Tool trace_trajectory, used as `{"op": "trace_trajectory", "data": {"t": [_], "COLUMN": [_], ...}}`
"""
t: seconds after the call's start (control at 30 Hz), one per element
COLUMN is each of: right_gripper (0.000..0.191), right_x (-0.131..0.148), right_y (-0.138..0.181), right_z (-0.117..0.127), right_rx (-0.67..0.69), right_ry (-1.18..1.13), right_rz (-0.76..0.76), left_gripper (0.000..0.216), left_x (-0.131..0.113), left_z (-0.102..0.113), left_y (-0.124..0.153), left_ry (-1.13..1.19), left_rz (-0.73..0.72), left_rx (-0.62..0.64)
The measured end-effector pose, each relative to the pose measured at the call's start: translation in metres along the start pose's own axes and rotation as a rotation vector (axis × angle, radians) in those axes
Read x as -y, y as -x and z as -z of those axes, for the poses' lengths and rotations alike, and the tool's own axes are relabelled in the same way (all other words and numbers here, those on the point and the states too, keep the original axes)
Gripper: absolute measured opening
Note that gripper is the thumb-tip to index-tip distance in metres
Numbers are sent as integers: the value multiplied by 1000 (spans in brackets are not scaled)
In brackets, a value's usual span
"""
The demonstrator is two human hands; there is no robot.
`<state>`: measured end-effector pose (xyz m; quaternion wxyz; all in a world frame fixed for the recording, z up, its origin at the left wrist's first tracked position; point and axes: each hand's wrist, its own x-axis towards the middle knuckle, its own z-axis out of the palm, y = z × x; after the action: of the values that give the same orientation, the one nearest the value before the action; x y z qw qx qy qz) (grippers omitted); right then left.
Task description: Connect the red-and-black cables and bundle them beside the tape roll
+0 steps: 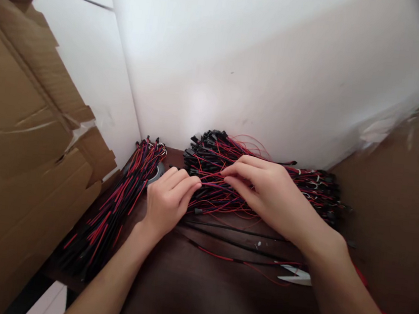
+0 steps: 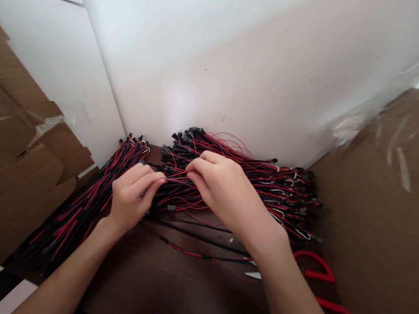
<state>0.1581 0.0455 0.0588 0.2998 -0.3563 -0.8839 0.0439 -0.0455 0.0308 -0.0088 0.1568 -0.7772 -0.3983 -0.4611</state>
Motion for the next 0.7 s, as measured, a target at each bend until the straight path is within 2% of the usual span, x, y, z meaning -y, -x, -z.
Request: {"op": "trace_trajectory", "data": {"t": [0.2, 0.33, 0.53, 0.7], "right_gripper": [19, 24, 11, 11], "right_x": [-5, -3, 1, -1], "right_y": [2, 0, -1, 0], "right_z": [1, -3, -6, -13], "right_rx": [53, 55, 130, 142], "right_ry": [-95, -168, -220, -189], "right_rz": [38, 8, -52, -39], "left_gripper": [15, 15, 18, 18], "left_x": [0, 0, 2, 2], "left_z": [-1, 0, -1, 0], "left_y": [0, -1, -1, 0], "left_ry": [70, 91, 68, 118], "left_rz": [17, 37, 58, 80], "left_rx": [-8, 1, 36, 76]}}
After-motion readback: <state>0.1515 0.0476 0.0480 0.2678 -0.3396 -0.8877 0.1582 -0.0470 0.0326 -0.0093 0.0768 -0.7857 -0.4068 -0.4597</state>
